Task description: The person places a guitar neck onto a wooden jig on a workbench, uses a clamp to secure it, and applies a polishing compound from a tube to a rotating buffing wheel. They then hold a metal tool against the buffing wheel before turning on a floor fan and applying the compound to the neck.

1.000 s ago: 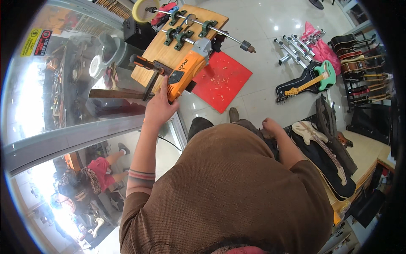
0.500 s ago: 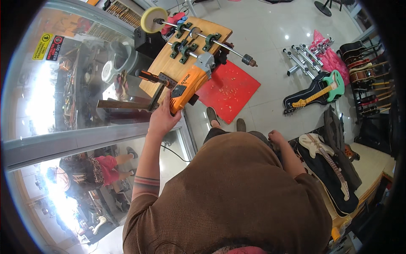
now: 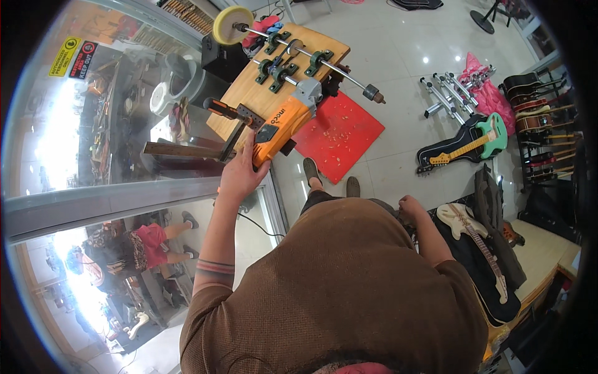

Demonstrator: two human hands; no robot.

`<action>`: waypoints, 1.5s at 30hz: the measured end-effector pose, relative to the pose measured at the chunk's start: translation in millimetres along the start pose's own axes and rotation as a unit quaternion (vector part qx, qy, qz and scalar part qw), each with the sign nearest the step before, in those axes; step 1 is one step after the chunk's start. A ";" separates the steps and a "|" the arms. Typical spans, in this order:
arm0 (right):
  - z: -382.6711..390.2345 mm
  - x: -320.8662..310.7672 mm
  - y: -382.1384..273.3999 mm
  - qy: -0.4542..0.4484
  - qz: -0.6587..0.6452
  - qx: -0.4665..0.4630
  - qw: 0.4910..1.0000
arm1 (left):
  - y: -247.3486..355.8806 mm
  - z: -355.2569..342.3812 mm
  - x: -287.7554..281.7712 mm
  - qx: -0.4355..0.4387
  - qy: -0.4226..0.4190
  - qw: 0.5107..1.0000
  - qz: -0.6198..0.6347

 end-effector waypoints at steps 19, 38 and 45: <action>13.9 3.2 -15.0 -0.012 -0.038 0.057 0.998 | -1.4 -0.1 -0.5 0.024 -0.005 1.000 -0.014; -20.8 26.1 8.5 -0.020 -0.011 0.043 0.999 | -2.6 -3.0 -0.4 0.021 -0.019 0.999 -0.024; -14.0 21.0 3.8 -0.020 -0.038 0.048 0.998 | -3.1 -2.4 2.8 0.004 -0.030 0.999 -0.022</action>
Point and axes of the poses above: each hand's wrist, its own z-axis away from the middle knuckle, its own x-axis out of the palm, y = z × x, the point moved 7 cm from there along -z, towards the middle knuckle, and after that the axes turned 7 degrees about x, right-handed, at the moved point
